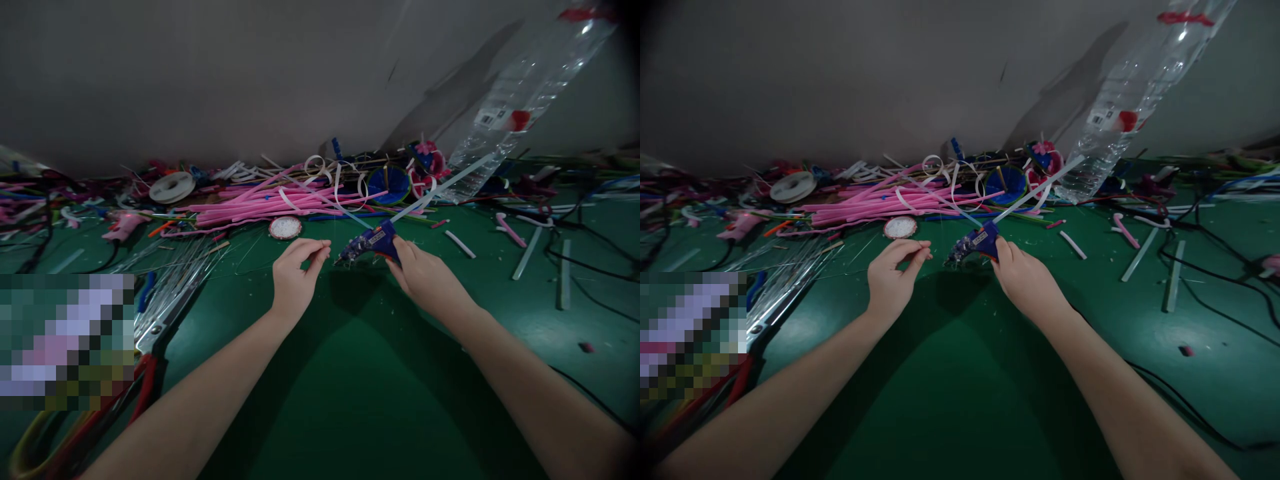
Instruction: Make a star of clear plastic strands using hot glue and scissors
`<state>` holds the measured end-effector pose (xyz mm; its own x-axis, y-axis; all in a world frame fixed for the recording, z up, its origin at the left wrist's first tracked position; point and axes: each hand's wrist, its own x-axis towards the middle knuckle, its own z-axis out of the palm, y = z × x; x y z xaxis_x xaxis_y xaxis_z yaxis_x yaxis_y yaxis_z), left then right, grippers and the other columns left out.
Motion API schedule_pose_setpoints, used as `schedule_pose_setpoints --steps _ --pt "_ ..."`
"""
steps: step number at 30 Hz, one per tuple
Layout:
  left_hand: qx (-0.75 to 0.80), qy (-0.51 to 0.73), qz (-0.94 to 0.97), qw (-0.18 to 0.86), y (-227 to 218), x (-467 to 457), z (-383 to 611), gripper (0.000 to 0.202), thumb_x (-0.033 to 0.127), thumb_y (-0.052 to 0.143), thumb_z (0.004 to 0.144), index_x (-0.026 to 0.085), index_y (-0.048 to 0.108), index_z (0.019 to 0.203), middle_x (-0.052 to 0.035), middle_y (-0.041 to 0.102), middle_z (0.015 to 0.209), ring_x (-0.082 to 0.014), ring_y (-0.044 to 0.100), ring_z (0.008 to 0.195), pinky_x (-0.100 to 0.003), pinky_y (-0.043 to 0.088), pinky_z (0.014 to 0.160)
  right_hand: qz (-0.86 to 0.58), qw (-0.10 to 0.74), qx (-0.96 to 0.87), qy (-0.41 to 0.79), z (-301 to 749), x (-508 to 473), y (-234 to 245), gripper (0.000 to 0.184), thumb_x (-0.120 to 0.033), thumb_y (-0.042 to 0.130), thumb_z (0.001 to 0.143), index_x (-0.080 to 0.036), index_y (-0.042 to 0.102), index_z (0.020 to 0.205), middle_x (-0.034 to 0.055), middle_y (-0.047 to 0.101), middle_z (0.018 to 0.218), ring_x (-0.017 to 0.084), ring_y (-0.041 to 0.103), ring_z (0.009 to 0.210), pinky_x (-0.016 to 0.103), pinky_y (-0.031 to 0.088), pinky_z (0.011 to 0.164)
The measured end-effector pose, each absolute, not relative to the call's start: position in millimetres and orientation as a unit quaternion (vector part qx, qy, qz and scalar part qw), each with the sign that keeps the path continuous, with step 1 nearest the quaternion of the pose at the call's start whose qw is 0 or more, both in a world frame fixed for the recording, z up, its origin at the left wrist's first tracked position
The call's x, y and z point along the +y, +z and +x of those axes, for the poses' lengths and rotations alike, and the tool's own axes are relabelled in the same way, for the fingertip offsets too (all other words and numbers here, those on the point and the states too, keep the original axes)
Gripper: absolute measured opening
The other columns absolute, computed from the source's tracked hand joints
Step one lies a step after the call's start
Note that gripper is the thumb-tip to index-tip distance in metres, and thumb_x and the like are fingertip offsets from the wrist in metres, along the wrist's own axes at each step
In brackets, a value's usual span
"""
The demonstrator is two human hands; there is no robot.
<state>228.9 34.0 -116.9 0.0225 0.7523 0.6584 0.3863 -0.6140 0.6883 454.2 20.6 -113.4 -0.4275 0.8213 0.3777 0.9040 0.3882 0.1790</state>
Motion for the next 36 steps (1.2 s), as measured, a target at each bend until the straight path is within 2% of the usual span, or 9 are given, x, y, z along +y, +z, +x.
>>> schedule_pose_setpoints --steps 9,14,20,28,36 --pt "0.405 0.571 0.696 0.160 -117.4 34.4 228.9 0.010 0.021 0.056 0.082 0.020 0.066 0.084 -0.0038 0.065 0.087 -0.0137 0.062 0.072 -0.031 0.054 0.067 -0.514 0.126 -0.831 -0.173 460.2 19.5 -109.2 0.044 -0.029 0.033 0.090 -0.001 0.040 0.123 0.0227 0.059 0.106 0.026 0.061 0.085 0.036 0.050 0.062" --pt "0.407 0.572 0.694 0.160 -117.8 34.6 228.9 0.011 0.021 0.055 0.082 0.019 0.066 0.084 -0.0042 0.065 0.088 -0.0139 0.062 0.074 -0.031 0.054 0.068 -0.531 0.134 -0.819 -0.170 468.7 19.3 -102.8 0.048 -0.034 0.039 0.086 -0.003 0.040 0.123 0.0202 0.059 0.105 0.025 0.061 0.081 0.034 0.048 0.060" --pt "0.409 0.569 0.694 0.163 -117.3 34.2 229.0 0.011 0.021 0.055 0.082 0.019 0.066 0.084 -0.0042 0.065 0.087 -0.0136 0.062 0.073 -0.030 0.054 0.067 -0.565 0.172 -0.789 -0.170 462.5 16.3 -98.7 0.049 -0.039 0.039 0.085 -0.003 0.043 0.119 0.0165 0.061 0.094 0.021 0.059 0.070 0.030 0.045 0.052" --pt "0.410 0.565 0.697 0.161 -117.4 34.4 227.9 0.012 0.021 0.055 0.082 0.019 0.066 0.085 -0.0041 0.065 0.087 -0.0134 0.062 0.073 -0.030 0.054 0.068 -0.513 0.161 -0.826 -0.169 451.9 15.9 -110.4 0.048 -0.035 0.036 0.089 -0.001 0.038 0.122 0.0206 0.059 0.101 0.025 0.060 0.084 0.032 0.049 0.056" --pt "0.409 0.565 0.698 0.164 -117.0 34.5 227.7 0.012 0.022 0.055 0.082 0.020 0.066 0.085 -0.0039 0.064 0.087 -0.0139 0.062 0.074 -0.031 0.054 0.068 -0.510 0.167 -0.827 -0.166 452.5 17.9 -114.1 0.048 -0.035 0.034 0.089 -0.002 0.038 0.124 0.0232 0.058 0.104 0.027 0.060 0.086 0.035 0.050 0.057"
